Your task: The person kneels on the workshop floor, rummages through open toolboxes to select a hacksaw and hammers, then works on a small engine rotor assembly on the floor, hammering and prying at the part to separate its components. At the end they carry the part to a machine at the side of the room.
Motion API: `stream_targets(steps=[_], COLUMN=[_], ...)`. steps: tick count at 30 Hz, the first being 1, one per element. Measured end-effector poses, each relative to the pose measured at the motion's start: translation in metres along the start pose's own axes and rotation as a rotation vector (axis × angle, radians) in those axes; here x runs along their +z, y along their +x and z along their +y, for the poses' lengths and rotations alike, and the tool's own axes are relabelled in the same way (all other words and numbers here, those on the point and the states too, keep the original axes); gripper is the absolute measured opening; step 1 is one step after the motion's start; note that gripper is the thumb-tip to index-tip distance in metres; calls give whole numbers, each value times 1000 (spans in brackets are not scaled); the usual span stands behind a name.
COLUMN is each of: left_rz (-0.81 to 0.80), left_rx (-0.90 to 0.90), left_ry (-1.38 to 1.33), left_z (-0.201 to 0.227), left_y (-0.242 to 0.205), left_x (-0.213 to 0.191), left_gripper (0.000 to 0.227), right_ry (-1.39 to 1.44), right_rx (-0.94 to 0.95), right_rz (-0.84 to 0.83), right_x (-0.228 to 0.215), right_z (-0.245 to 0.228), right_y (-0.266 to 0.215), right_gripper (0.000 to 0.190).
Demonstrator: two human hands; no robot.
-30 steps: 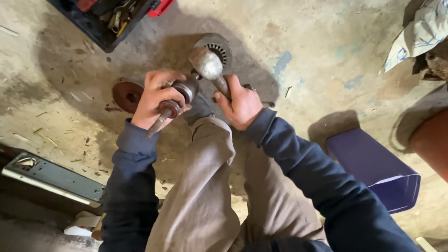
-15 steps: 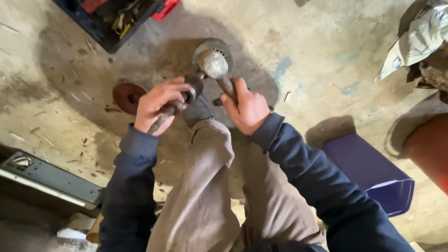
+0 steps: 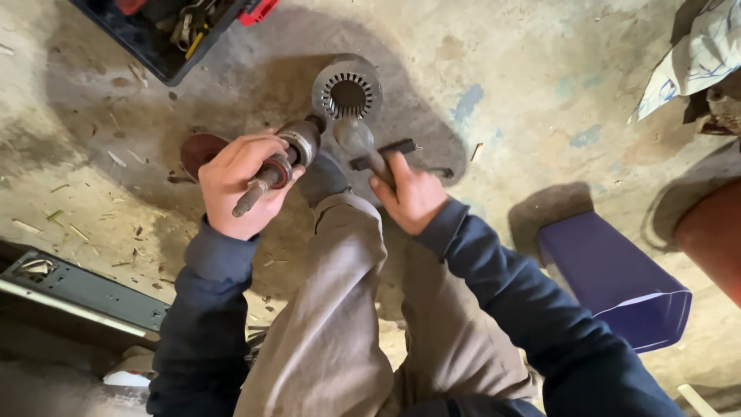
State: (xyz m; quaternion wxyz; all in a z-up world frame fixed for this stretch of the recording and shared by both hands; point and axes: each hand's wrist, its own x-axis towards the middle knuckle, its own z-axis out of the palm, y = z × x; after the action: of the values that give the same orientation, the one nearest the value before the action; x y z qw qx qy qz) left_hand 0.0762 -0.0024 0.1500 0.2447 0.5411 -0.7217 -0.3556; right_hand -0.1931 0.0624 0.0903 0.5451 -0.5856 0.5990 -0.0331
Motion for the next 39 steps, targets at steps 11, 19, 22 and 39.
stream_targets(steps=[11,19,22,39], left_rz=[140,210,226,258], left_rx=[-153,-226,-149,-193], left_ry=[99,48,44,134], left_z=[-14,-20,-17,-13], left_y=[19,3,1,-12], left_x=[10,22,22,29], left_gripper=[29,26,30,34], right_ry=[-67,-32,-71,-74], right_rx=[-124,-220,-178,-139], right_rz=[31,34,34,115], right_x=[7,18,17,33], right_z=[15,10,15,22], right_y=[-7,-18,-14,-3], right_gripper=[45,45,45,40])
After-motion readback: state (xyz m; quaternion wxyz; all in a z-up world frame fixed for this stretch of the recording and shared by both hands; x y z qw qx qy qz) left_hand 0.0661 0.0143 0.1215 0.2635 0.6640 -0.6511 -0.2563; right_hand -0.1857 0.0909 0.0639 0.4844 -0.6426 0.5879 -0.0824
